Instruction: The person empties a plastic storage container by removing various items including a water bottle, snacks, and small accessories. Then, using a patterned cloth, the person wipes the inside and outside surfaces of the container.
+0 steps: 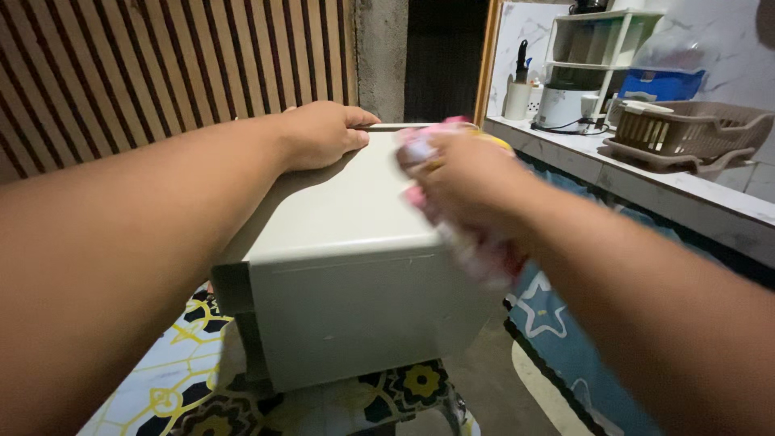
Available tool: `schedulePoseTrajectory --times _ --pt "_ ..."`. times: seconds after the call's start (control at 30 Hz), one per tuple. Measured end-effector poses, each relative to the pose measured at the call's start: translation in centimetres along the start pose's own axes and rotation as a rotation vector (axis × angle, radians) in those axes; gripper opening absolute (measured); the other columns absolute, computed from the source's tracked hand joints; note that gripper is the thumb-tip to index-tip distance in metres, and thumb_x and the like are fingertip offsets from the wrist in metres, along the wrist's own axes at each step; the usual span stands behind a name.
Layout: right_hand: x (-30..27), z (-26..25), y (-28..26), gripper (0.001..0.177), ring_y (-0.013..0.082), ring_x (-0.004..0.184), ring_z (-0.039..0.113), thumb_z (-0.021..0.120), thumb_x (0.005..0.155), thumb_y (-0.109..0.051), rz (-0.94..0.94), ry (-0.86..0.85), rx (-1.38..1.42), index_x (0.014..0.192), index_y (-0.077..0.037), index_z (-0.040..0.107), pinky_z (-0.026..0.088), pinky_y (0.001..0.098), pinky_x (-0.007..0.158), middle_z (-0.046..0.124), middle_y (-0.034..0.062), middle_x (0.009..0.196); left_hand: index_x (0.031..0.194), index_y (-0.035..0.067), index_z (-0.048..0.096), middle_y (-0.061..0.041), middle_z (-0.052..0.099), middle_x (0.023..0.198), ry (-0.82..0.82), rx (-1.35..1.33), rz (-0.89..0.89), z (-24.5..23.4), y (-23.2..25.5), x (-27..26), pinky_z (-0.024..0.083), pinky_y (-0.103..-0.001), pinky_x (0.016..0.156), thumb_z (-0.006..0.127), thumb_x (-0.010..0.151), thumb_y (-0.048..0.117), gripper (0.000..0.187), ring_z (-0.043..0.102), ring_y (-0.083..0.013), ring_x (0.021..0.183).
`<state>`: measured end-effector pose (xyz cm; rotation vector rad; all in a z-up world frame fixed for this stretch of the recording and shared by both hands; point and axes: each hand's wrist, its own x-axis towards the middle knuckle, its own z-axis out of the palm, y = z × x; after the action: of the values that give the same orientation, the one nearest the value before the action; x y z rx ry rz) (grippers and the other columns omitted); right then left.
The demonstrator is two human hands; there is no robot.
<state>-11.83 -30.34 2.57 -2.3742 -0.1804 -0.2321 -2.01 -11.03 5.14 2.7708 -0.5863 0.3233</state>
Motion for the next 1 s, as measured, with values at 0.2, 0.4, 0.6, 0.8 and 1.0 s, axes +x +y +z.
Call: schedulePoseTrajectory --times 0.2,0.4,0.6,0.8,1.0 --pt "1.2 -2.1 1.3 0.029 0.0210 0.073 0.072 0.057 0.101 -0.026 0.091 0.112 -0.343 0.125 -0.014 0.069 0.057 0.0344 0.067 0.076 0.0153 0.095 0.145 0.026 0.057 -0.003 0.070 0.128 0.003 -0.050 -0.059 -0.3 1.0 -0.6 0.047 -0.039 0.103 0.053 0.100 0.032 0.045 0.068 -0.0205 0.115" --pt "-1.0 0.3 0.2 0.031 0.0175 0.075 0.073 0.064 0.094 -0.028 -0.034 0.015 -0.285 0.123 -0.020 0.067 0.059 0.0361 0.067 0.076 0.0096 0.091 0.144 0.022 0.059 -0.007 0.073 0.125 -0.014 -0.090 0.046 0.1 -0.2 0.5 0.050 -0.038 0.101 0.055 0.099 0.030 0.046 0.069 -0.0222 0.113" --pt "1.7 -2.1 2.5 0.036 0.0243 0.076 0.075 0.060 0.102 -0.035 0.122 0.140 -0.196 0.118 -0.007 0.076 0.060 0.0372 0.070 0.077 0.0161 0.092 0.144 0.026 0.057 -0.004 0.070 0.128 -0.004 -0.065 -0.086 -0.3 1.0 -0.9 0.046 -0.040 0.102 0.052 0.101 0.032 0.044 0.067 -0.0214 0.114" --pt "1.2 0.9 1.9 0.046 0.0240 0.080 0.073 0.066 0.099 -0.037 -0.226 0.086 -0.429 0.140 -0.017 0.062 0.056 0.0362 0.073 0.076 0.0145 0.095 0.142 0.022 0.060 -0.006 0.073 0.124 -0.014 -0.086 0.036 -0.4 0.0 0.2 0.049 -0.039 0.101 0.055 0.099 0.032 0.044 0.069 -0.0228 0.113" --pt "1.1 -1.1 1.9 0.033 0.0261 0.078 0.076 0.057 0.099 -0.033 -0.016 0.093 -0.196 0.125 -0.015 0.066 0.059 0.0392 0.071 0.078 0.0129 0.092 0.143 0.027 0.058 -0.005 0.071 0.126 -0.019 -0.056 -0.078 -0.4 0.7 -0.6 0.047 -0.041 0.103 0.053 0.100 0.034 0.044 0.069 -0.0242 0.115"
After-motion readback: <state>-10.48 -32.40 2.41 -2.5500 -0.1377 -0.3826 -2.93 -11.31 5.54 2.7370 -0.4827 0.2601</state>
